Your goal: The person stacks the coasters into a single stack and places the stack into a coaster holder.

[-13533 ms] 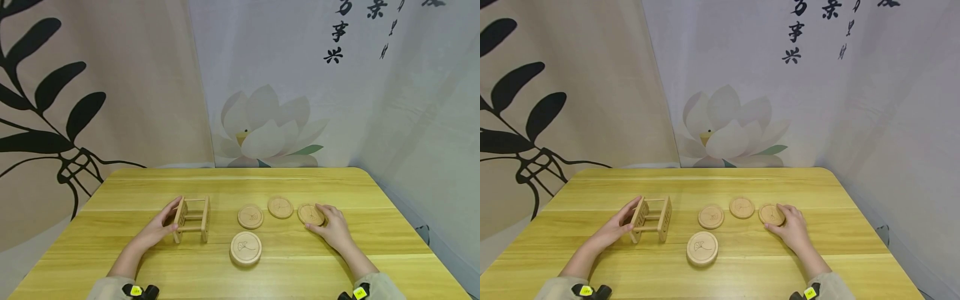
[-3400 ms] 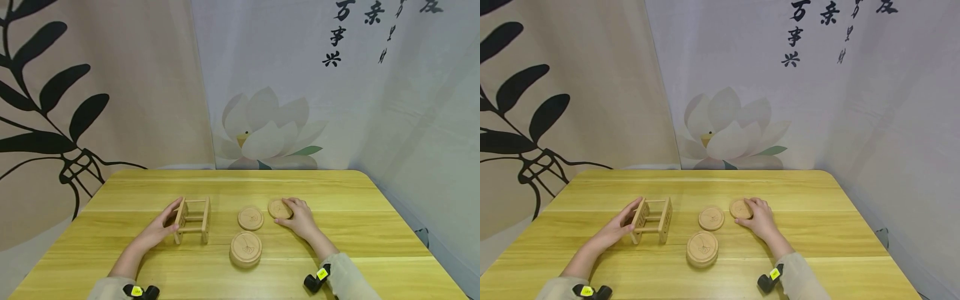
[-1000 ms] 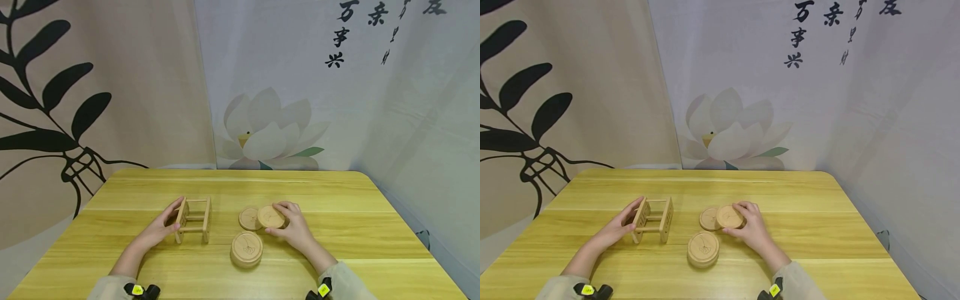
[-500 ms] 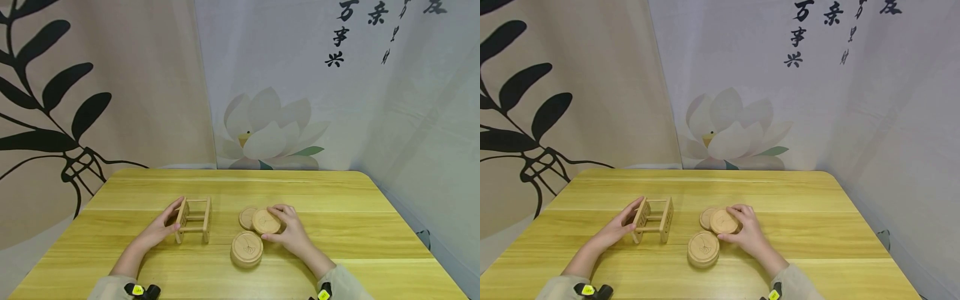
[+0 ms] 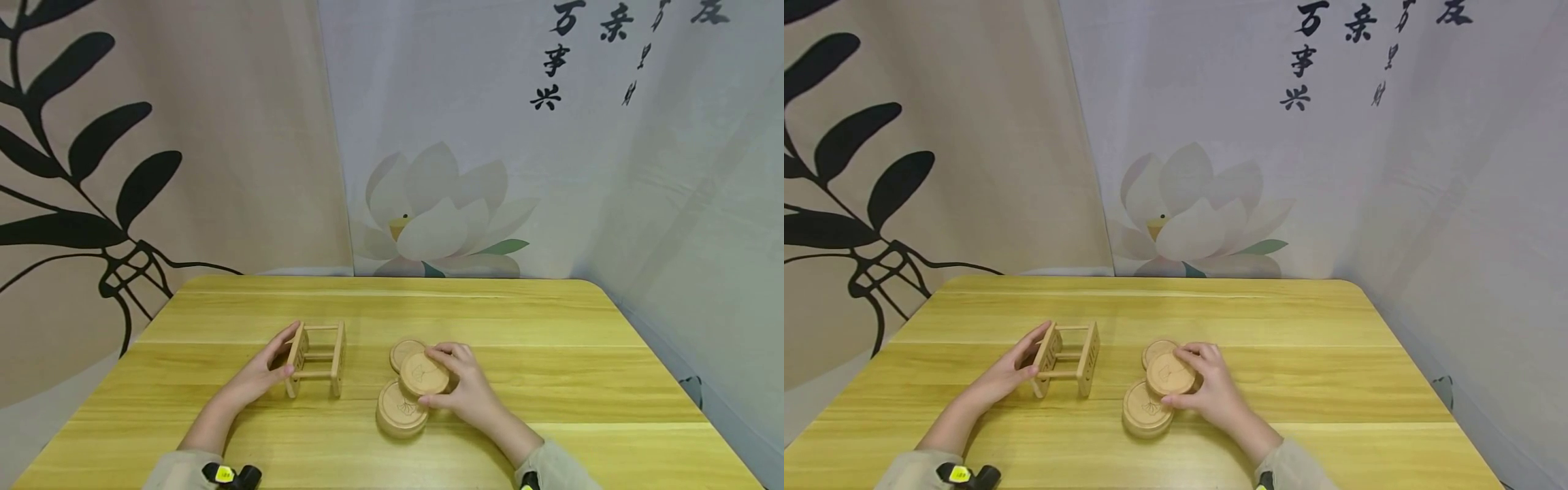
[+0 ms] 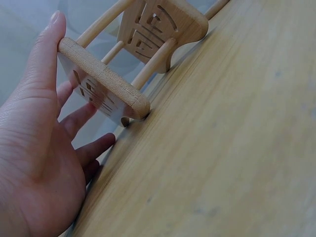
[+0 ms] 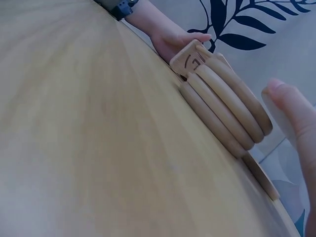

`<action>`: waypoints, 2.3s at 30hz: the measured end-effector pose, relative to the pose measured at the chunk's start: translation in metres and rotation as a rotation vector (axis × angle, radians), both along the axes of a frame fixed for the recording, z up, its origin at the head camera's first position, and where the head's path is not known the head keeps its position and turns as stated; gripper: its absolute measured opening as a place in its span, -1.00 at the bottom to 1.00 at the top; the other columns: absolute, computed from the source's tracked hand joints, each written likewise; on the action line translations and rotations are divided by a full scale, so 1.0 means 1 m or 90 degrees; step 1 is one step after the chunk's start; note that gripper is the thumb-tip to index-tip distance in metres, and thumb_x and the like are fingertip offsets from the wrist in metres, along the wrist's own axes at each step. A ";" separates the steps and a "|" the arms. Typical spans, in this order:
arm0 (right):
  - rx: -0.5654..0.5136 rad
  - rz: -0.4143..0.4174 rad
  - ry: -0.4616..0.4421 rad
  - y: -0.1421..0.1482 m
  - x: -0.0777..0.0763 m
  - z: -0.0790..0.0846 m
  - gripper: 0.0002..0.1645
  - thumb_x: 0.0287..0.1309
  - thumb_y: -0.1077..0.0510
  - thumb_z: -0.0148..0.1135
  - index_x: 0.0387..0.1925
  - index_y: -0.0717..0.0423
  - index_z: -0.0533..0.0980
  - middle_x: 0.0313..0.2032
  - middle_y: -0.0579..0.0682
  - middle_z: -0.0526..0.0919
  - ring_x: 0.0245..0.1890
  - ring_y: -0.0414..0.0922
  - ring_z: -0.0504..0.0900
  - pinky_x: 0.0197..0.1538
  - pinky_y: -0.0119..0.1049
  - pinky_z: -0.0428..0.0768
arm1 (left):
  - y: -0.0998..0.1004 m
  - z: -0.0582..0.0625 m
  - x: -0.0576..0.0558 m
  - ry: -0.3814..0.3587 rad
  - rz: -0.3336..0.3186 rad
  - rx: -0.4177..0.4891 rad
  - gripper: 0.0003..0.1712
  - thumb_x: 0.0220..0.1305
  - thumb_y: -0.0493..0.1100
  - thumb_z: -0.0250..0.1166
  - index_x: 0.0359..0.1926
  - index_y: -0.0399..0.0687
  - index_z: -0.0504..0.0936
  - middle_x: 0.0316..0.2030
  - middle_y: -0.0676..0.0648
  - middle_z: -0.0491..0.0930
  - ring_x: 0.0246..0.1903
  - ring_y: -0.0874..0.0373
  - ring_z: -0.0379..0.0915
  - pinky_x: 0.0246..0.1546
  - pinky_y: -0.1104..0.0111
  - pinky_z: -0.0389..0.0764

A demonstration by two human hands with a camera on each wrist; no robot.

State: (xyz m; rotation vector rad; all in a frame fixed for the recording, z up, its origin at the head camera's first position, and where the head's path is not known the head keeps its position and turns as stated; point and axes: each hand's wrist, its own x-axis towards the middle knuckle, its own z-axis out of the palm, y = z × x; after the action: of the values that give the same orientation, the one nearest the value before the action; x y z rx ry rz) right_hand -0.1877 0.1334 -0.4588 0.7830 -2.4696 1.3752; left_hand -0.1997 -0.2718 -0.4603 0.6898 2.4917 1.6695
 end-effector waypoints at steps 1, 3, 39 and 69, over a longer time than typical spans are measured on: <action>-0.001 0.004 -0.001 -0.001 0.001 0.000 -0.01 -0.34 -0.18 0.59 0.19 0.14 0.50 0.11 -0.16 0.43 0.17 -0.09 0.26 0.17 0.12 0.31 | 0.000 0.000 0.000 0.001 0.000 0.000 -0.13 0.37 -0.19 0.21 0.52 0.07 -0.09 0.41 -0.37 -0.04 0.29 -0.41 -0.02 0.03 -0.26 0.28; 0.000 0.014 0.001 -0.002 0.003 0.000 -0.03 -0.33 -0.16 0.60 0.19 0.14 0.50 0.13 -0.13 0.43 0.18 -0.08 0.26 0.17 0.12 0.32 | 0.000 0.000 0.000 0.002 0.000 -0.002 -0.13 0.37 -0.19 0.20 0.52 0.05 -0.09 0.41 -0.37 -0.04 0.29 -0.41 -0.03 0.04 -0.28 0.27; 0.045 0.126 0.081 -0.019 0.016 -0.004 -0.02 -0.30 -0.21 0.57 0.19 0.14 0.49 0.14 0.00 0.47 0.12 -0.14 0.31 0.10 -0.05 0.42 | 0.000 0.002 0.001 0.002 -0.002 -0.007 -0.14 0.38 -0.20 0.18 0.52 0.12 -0.10 0.39 -0.40 -0.02 0.30 -0.42 -0.05 0.06 -0.29 0.23; 0.039 0.127 0.000 -0.020 0.018 -0.003 -0.04 -0.27 -0.15 0.58 0.23 0.05 0.45 0.19 -0.06 0.39 0.19 -0.11 0.26 0.14 0.13 0.34 | 0.000 0.003 0.002 0.003 -0.001 -0.008 -0.13 0.37 -0.20 0.19 0.52 0.07 -0.10 0.40 -0.40 -0.03 0.30 -0.42 -0.04 0.06 -0.30 0.22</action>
State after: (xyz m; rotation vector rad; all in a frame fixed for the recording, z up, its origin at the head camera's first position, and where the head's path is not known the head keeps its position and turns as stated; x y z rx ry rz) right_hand -0.1695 0.1130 -0.4621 1.0687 -2.5011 1.3680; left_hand -0.1974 -0.2719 -0.4572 0.6950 2.5027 1.6518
